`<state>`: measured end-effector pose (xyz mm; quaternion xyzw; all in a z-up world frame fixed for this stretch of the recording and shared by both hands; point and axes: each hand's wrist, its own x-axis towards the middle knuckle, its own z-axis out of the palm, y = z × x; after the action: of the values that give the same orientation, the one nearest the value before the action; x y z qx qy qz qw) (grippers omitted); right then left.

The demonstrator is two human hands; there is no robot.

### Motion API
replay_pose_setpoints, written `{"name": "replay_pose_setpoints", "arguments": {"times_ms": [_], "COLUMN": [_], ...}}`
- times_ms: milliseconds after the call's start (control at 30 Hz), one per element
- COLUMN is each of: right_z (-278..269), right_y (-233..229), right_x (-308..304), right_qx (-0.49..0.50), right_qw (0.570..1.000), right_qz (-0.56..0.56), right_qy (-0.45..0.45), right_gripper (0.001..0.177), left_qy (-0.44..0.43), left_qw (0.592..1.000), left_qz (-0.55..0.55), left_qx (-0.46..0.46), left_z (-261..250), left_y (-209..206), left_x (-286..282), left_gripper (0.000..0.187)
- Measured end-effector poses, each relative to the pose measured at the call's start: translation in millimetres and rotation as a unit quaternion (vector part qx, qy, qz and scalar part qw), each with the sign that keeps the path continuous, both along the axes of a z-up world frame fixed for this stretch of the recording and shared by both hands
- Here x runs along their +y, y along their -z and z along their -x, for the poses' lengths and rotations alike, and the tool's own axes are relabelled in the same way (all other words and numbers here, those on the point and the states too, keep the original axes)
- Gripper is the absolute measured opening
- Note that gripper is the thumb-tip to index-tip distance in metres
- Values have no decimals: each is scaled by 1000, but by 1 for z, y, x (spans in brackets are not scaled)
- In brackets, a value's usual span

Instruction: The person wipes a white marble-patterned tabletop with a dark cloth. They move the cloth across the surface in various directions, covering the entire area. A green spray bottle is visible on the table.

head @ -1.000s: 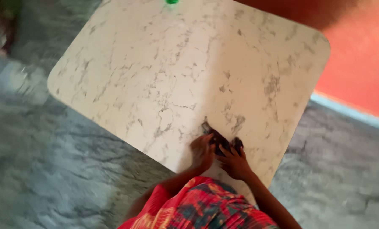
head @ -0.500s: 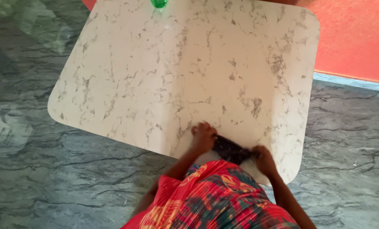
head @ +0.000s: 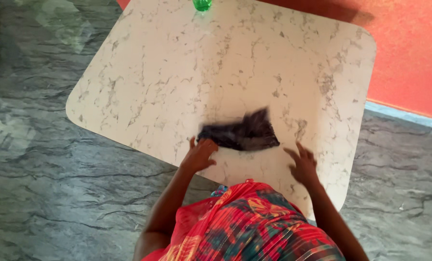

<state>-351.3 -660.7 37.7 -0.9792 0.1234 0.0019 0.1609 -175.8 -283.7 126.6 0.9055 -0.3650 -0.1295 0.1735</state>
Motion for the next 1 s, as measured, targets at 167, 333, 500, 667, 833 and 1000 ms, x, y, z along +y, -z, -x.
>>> {"name": "replay_pose_setpoints", "arguments": {"times_ms": [167,333,500,667,833,1000], "right_z": [64,70,68,61,68,67], "right_y": [51,57,47,41,45,45], "right_x": [-2,1,12,25,29,28], "right_qx": [71,-29,-40,-54,-63,-65], "right_qw": [994,996,994,990,990,990], "right_qz": [37,33,9,14,7,7], "right_qy": [76,81,103,128,128,128], "right_gripper": [67,65,64,60,58,59], "left_qy": [7,167,183,152,-36,-271], "left_qw": [996,967,979,987,996,938], "left_qz": [91,171,75,3,-53,-195], "left_qx": [-12,-88,-58,-54,-62,-89], "left_z": [-11,-42,-51,-59,-119,-176], "left_y": [62,119,138,117,106,114], "left_x": [-7,-92,-173,-151,-57,67], "left_gripper": [29,32,35,66,74,70]}}
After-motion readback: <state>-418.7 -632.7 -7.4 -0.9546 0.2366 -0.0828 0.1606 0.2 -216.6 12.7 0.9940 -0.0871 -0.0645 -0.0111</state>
